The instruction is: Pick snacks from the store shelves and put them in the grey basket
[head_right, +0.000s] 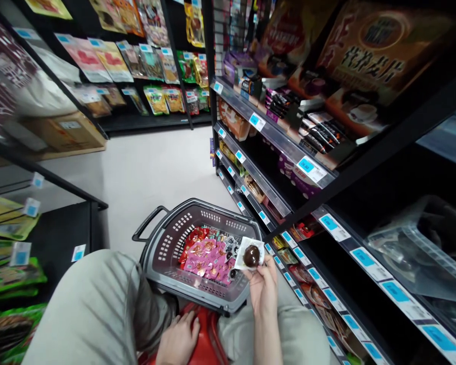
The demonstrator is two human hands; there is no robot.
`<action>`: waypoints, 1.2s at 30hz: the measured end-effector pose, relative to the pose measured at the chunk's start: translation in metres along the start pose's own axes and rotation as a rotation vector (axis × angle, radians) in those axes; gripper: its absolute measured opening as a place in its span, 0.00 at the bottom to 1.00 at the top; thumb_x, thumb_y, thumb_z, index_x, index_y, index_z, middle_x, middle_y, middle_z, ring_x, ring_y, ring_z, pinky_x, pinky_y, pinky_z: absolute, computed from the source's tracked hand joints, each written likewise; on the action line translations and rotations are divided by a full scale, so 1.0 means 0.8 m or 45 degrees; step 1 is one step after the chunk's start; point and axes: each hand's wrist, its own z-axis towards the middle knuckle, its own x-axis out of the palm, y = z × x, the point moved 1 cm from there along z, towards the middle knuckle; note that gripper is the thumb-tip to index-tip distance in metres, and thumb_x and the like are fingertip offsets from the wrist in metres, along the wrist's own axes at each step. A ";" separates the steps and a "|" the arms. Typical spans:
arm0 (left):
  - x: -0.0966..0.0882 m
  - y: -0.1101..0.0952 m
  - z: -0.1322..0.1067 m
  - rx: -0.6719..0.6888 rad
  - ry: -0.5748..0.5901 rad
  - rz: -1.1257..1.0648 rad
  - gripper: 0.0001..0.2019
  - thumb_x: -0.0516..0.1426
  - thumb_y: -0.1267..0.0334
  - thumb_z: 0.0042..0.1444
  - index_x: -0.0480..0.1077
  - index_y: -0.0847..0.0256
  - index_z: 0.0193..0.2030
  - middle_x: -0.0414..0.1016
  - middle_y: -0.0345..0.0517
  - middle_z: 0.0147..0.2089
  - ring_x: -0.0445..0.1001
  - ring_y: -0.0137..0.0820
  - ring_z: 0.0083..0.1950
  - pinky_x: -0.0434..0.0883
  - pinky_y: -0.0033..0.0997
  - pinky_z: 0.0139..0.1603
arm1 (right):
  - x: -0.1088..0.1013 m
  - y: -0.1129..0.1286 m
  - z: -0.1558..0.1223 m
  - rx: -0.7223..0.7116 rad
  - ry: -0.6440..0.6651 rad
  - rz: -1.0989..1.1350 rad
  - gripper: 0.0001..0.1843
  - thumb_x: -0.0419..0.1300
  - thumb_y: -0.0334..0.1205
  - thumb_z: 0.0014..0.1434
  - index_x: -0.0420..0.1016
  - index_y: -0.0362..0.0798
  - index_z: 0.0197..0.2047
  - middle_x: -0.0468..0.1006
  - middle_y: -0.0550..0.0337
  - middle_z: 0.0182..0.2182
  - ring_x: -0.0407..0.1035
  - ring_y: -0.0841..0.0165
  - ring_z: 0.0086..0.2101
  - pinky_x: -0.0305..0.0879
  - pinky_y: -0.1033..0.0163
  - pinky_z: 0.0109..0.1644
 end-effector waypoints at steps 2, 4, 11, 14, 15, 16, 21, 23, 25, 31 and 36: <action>-0.001 0.000 -0.001 0.010 -0.016 0.004 0.22 0.38 0.61 0.57 0.68 0.63 0.48 0.72 0.48 0.48 0.66 0.39 0.51 0.62 0.36 0.51 | -0.002 -0.001 0.000 0.043 -0.051 0.086 0.09 0.60 0.29 0.42 0.66 0.46 0.30 0.72 0.65 0.27 0.67 0.75 0.27 0.70 0.66 0.31; -0.002 0.000 -0.001 0.008 -0.014 0.007 0.22 0.39 0.61 0.57 0.68 0.62 0.48 0.71 0.48 0.49 0.66 0.39 0.51 0.62 0.36 0.51 | -0.004 -0.003 0.000 0.183 -0.086 0.231 0.13 0.60 0.28 0.40 0.66 0.45 0.33 0.72 0.65 0.26 0.67 0.77 0.24 0.68 0.73 0.25; -0.001 0.000 0.000 0.003 0.012 0.005 0.21 0.39 0.60 0.57 0.67 0.63 0.49 0.71 0.48 0.50 0.65 0.39 0.52 0.61 0.36 0.52 | 0.010 0.001 -0.011 0.515 0.368 1.028 0.07 0.50 0.23 0.54 0.58 0.43 0.34 0.60 0.69 0.20 0.58 0.85 0.15 0.51 0.85 0.13; 0.001 0.001 0.000 0.005 0.005 0.013 0.22 0.39 0.60 0.57 0.67 0.63 0.50 0.71 0.48 0.50 0.65 0.40 0.52 0.61 0.37 0.52 | 0.015 0.005 -0.016 0.523 0.494 1.176 0.08 0.48 0.24 0.55 0.54 0.46 0.34 0.57 0.70 0.21 0.57 0.84 0.14 0.51 0.84 0.12; 0.002 0.001 0.000 0.008 0.002 0.015 0.22 0.39 0.60 0.57 0.67 0.64 0.50 0.71 0.48 0.50 0.65 0.40 0.52 0.61 0.37 0.52 | 0.015 0.006 -0.016 0.518 0.518 1.201 0.08 0.47 0.24 0.55 0.54 0.46 0.34 0.56 0.70 0.21 0.57 0.84 0.14 0.51 0.84 0.12; 0.002 0.002 0.000 0.010 0.000 0.017 0.22 0.39 0.60 0.57 0.67 0.63 0.49 0.71 0.48 0.50 0.65 0.40 0.52 0.61 0.36 0.52 | 0.015 0.006 -0.017 0.510 0.537 1.216 0.08 0.47 0.24 0.55 0.53 0.47 0.34 0.56 0.71 0.20 0.56 0.84 0.14 0.51 0.84 0.12; 0.001 0.001 0.000 0.002 0.012 0.018 0.21 0.39 0.60 0.57 0.67 0.62 0.48 0.71 0.47 0.49 0.65 0.40 0.52 0.61 0.36 0.52 | 0.011 0.008 -0.017 0.476 0.514 1.135 0.08 0.47 0.24 0.56 0.54 0.47 0.34 0.57 0.71 0.21 0.56 0.85 0.14 0.51 0.85 0.12; 0.000 0.001 0.000 0.001 0.014 0.013 0.21 0.39 0.60 0.57 0.67 0.62 0.49 0.71 0.46 0.50 0.65 0.39 0.52 0.60 0.36 0.53 | 0.010 0.007 -0.016 0.450 0.469 1.042 0.07 0.49 0.25 0.55 0.56 0.45 0.34 0.59 0.70 0.20 0.57 0.86 0.15 0.50 0.85 0.12; -0.001 0.000 0.000 0.005 0.014 0.006 0.21 0.39 0.60 0.57 0.67 0.63 0.49 0.71 0.47 0.50 0.65 0.39 0.52 0.60 0.35 0.53 | 0.008 0.006 -0.014 0.408 0.386 0.880 0.07 0.53 0.26 0.53 0.58 0.44 0.34 0.61 0.71 0.20 0.56 0.86 0.14 0.49 0.85 0.12; -0.002 0.001 -0.001 0.016 -0.014 0.011 0.21 0.38 0.60 0.57 0.68 0.62 0.46 0.72 0.48 0.47 0.66 0.39 0.50 0.62 0.37 0.50 | -0.023 0.000 0.010 0.187 -0.065 -0.295 0.15 0.62 0.41 0.45 0.63 0.45 0.34 0.70 0.65 0.24 0.63 0.78 0.20 0.62 0.74 0.22; -0.004 0.000 -0.002 0.019 -0.022 0.012 0.21 0.38 0.61 0.57 0.69 0.62 0.45 0.72 0.48 0.46 0.67 0.38 0.49 0.62 0.36 0.50 | -0.073 -0.029 0.046 0.432 -0.162 -1.599 0.06 0.53 0.40 0.50 0.64 0.46 0.29 0.70 0.63 0.19 0.68 0.70 0.25 0.62 0.68 0.29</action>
